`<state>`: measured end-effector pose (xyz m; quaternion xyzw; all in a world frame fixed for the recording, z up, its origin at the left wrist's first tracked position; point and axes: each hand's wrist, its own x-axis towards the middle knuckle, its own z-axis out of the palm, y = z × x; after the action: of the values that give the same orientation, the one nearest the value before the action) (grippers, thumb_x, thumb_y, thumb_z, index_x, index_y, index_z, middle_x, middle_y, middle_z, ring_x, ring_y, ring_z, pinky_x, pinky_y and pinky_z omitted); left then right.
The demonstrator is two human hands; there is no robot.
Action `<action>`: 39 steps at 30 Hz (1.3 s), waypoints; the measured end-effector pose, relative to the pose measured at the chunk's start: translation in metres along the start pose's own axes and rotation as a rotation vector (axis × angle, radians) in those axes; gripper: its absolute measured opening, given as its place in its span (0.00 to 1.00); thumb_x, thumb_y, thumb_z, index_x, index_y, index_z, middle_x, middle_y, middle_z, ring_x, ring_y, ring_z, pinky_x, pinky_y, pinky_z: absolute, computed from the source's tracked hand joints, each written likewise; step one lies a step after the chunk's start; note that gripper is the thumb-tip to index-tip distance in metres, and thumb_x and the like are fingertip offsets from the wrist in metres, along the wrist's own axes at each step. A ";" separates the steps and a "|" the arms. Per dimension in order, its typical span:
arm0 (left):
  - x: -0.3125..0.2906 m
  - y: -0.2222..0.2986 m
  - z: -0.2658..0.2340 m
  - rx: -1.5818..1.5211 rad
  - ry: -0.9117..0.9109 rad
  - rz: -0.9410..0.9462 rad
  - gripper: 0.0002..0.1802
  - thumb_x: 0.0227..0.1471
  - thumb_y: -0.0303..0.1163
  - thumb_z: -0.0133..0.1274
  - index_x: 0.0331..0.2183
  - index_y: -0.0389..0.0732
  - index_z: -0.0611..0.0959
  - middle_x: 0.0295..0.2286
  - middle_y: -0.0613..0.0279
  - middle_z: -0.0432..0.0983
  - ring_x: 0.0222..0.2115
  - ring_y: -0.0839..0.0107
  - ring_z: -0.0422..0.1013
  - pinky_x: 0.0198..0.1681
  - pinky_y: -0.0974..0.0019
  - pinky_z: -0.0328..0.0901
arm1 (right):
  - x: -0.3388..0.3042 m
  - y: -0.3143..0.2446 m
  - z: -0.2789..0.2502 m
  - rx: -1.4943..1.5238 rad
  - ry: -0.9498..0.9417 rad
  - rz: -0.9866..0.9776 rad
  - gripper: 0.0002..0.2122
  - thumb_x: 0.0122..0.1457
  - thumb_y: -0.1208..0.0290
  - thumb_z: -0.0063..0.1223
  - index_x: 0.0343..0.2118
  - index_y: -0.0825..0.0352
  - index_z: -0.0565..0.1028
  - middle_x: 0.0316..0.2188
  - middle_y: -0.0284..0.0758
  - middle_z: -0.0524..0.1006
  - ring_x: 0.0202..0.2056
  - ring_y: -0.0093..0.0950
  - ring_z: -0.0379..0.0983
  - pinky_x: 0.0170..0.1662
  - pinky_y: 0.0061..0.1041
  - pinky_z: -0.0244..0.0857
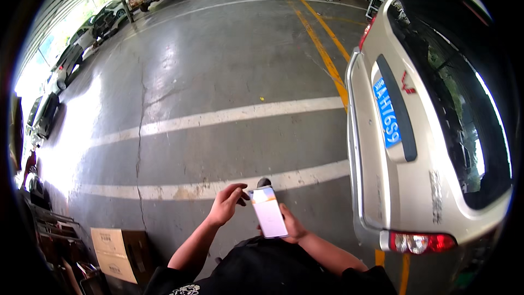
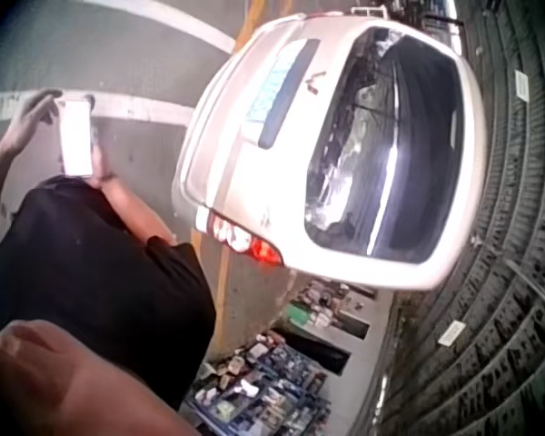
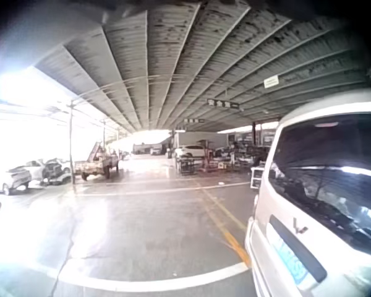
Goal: The person walks through a garage, picks up a floor jack, retrieves a bottle of CVT fluid and a funnel, then pours the fluid into the jack's reservoir using the funnel. The person handles the bottle and funnel with both hands and completes the pour.
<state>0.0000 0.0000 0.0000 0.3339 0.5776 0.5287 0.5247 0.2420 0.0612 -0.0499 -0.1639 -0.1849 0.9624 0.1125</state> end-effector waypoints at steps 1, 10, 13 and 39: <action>0.010 -0.001 -0.003 0.048 0.056 0.022 0.18 0.66 0.33 0.48 0.49 0.29 0.77 0.35 0.55 0.81 0.35 0.70 0.76 0.40 0.67 0.71 | -0.004 -0.012 -0.014 -0.065 0.030 -0.034 0.35 0.67 0.37 0.33 0.65 0.64 0.62 0.49 0.44 0.77 0.48 0.41 0.77 0.52 0.43 0.71; 0.243 0.037 -0.236 0.203 0.748 -0.150 0.14 0.53 0.21 0.44 0.42 0.30 0.79 0.24 0.61 0.72 0.20 0.74 0.68 0.27 0.66 0.71 | 0.125 -0.234 -0.187 -1.409 0.527 0.397 0.19 0.60 0.59 0.63 0.45 0.68 0.71 0.26 0.30 0.77 0.24 0.20 0.71 0.26 0.24 0.65; 0.304 0.019 -0.268 0.209 0.848 -0.151 0.15 0.51 0.21 0.49 0.42 0.29 0.78 0.27 0.59 0.74 0.20 0.72 0.69 0.28 0.65 0.72 | 0.110 -0.258 -0.237 -1.097 0.398 0.494 0.23 0.55 0.64 0.68 0.51 0.68 0.74 0.37 0.38 0.78 0.38 0.28 0.74 0.43 0.28 0.69; 1.435 0.225 -0.247 0.349 0.010 -0.187 0.11 0.56 0.30 0.52 0.37 0.33 0.82 0.27 0.56 0.78 0.23 0.66 0.75 0.25 0.63 0.72 | 0.623 -0.927 -0.348 -1.096 1.156 0.219 0.29 0.50 0.58 0.64 0.56 0.59 0.70 0.46 0.45 0.80 0.49 0.48 0.76 0.51 0.42 0.70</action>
<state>-0.5996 1.3347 -0.1735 0.3621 0.6915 0.3714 0.5028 -0.0632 1.1852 -0.1616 -0.6854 -0.5265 0.5031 -0.0010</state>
